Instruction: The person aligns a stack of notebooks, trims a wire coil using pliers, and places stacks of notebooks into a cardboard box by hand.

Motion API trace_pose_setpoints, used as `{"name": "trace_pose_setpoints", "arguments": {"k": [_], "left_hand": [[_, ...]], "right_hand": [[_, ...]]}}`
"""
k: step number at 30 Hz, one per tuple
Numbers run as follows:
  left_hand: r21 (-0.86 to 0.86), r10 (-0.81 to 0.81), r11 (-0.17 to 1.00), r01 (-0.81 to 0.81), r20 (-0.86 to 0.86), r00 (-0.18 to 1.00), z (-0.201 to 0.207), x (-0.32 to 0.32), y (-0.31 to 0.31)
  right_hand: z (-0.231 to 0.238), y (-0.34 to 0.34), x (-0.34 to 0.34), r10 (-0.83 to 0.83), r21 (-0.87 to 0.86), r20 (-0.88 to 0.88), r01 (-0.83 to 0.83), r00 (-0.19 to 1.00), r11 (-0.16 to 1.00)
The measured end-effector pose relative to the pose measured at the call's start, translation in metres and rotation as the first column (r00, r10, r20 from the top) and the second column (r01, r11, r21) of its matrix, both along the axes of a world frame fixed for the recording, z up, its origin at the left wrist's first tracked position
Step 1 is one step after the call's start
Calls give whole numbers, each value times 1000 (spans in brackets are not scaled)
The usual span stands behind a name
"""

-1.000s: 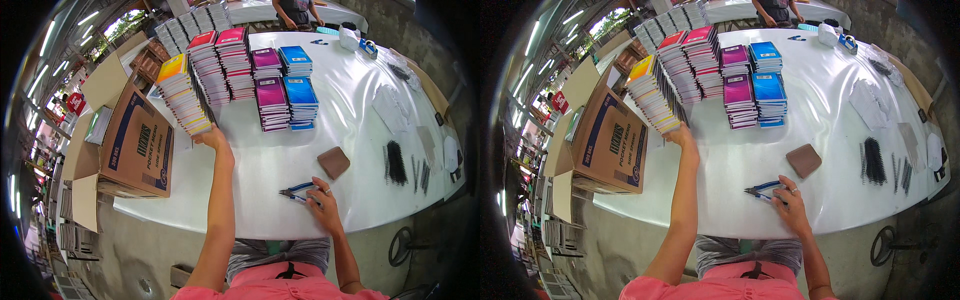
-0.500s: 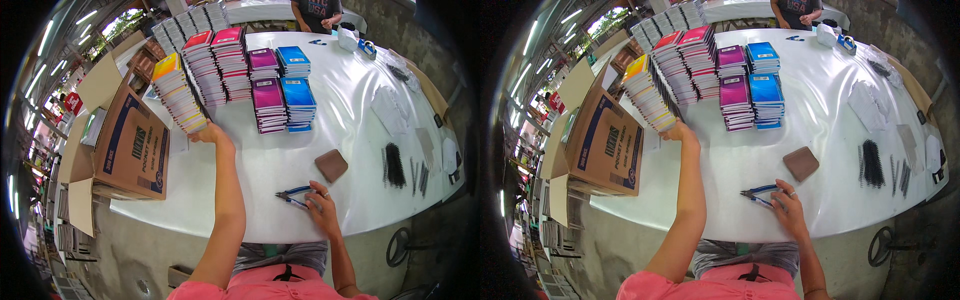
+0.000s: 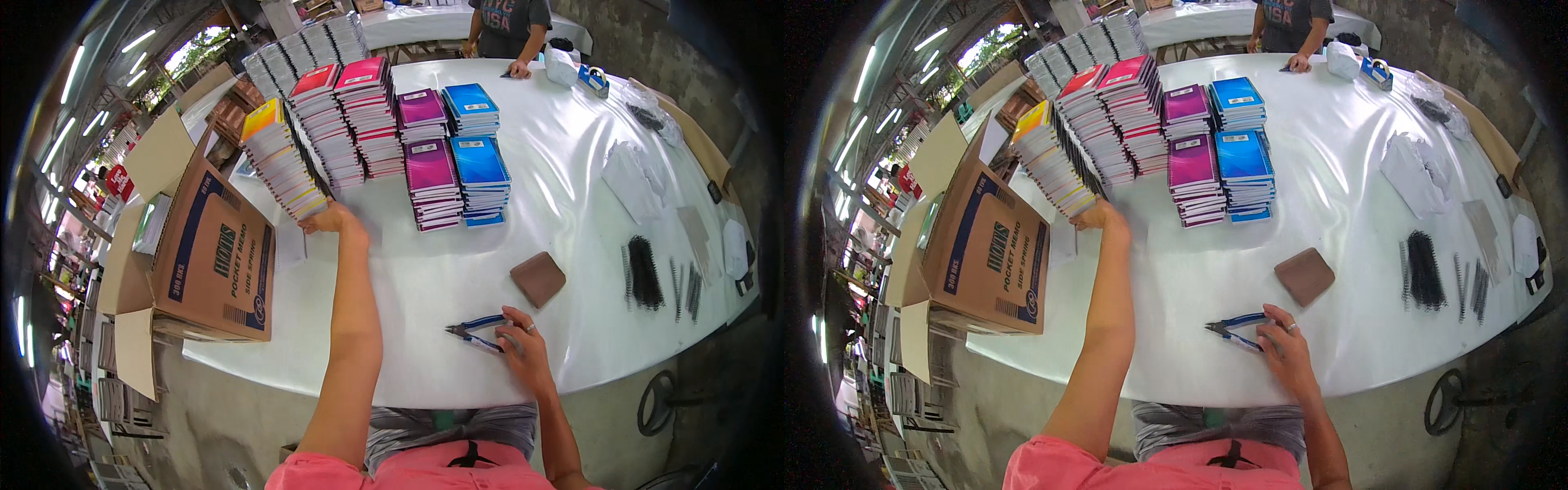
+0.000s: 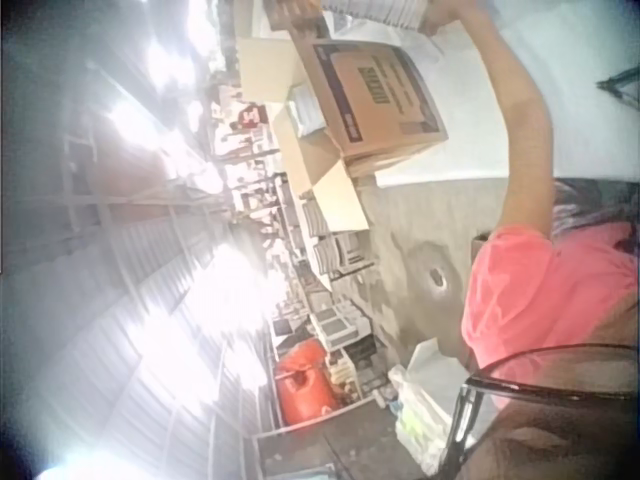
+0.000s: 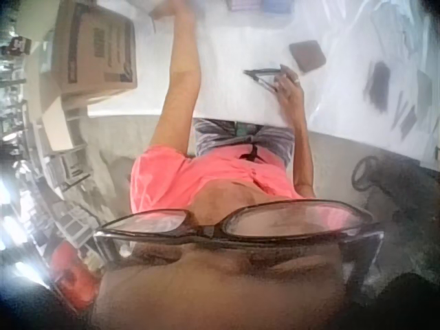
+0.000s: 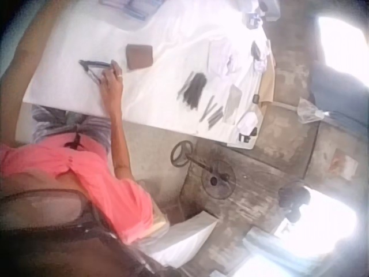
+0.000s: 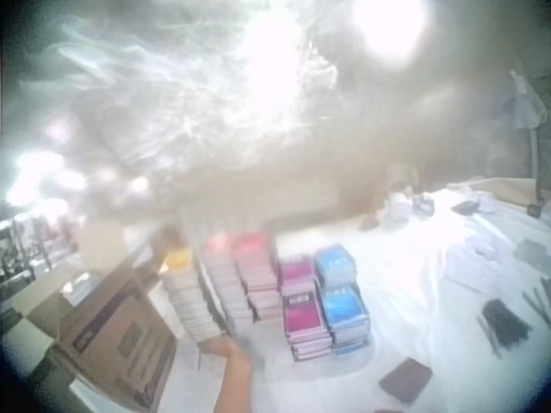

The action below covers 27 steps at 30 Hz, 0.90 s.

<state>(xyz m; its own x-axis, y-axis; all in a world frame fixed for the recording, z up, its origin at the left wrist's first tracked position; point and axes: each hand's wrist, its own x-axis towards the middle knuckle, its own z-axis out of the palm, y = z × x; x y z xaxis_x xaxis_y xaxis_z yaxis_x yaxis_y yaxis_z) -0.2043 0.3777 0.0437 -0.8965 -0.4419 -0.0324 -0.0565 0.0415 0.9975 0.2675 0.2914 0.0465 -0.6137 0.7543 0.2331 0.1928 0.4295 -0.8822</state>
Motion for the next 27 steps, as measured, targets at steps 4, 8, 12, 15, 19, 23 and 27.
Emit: {"name": "trace_pose_setpoints", "arguments": {"k": [4, 8, 12, 15, 19, 23, 27], "left_hand": [[522, -41, 851, 65, -58, 997, 26, 9, -2], [160, -94, 983, 92, 6, 996, 27, 5, 0], [-103, -131, 986, 129, -18, 991, 7, -28, -10], [-170, -197, 964, 203, 50, 979, 3, -43, -7], [-191, -144, 971, 145, 19, 989, 0, -53, 7], [-281, -136, 953, 117, -50, 989, -22, -79, 14], [-380, -257, 902, 204, -94, 962, -43, -123, 4]], "right_hand": [[1, 1, 1, -6, 15, -18, 7, 1000, 1000], [4, 0, 0, -16, -14, -9, 16, 1000, 1000], [11, -5, -3, -25, -104, -21, 23, 999, 994], [15, -5, -4, -53, -86, -12, 51, 999, 995], [10, 0, -2, -39, 14, 22, 39, 999, 999], [11, 0, -4, -57, -13, 39, 58, 998, 998], [9, -1, -4, -56, -13, 37, 57, 998, 998]]}}
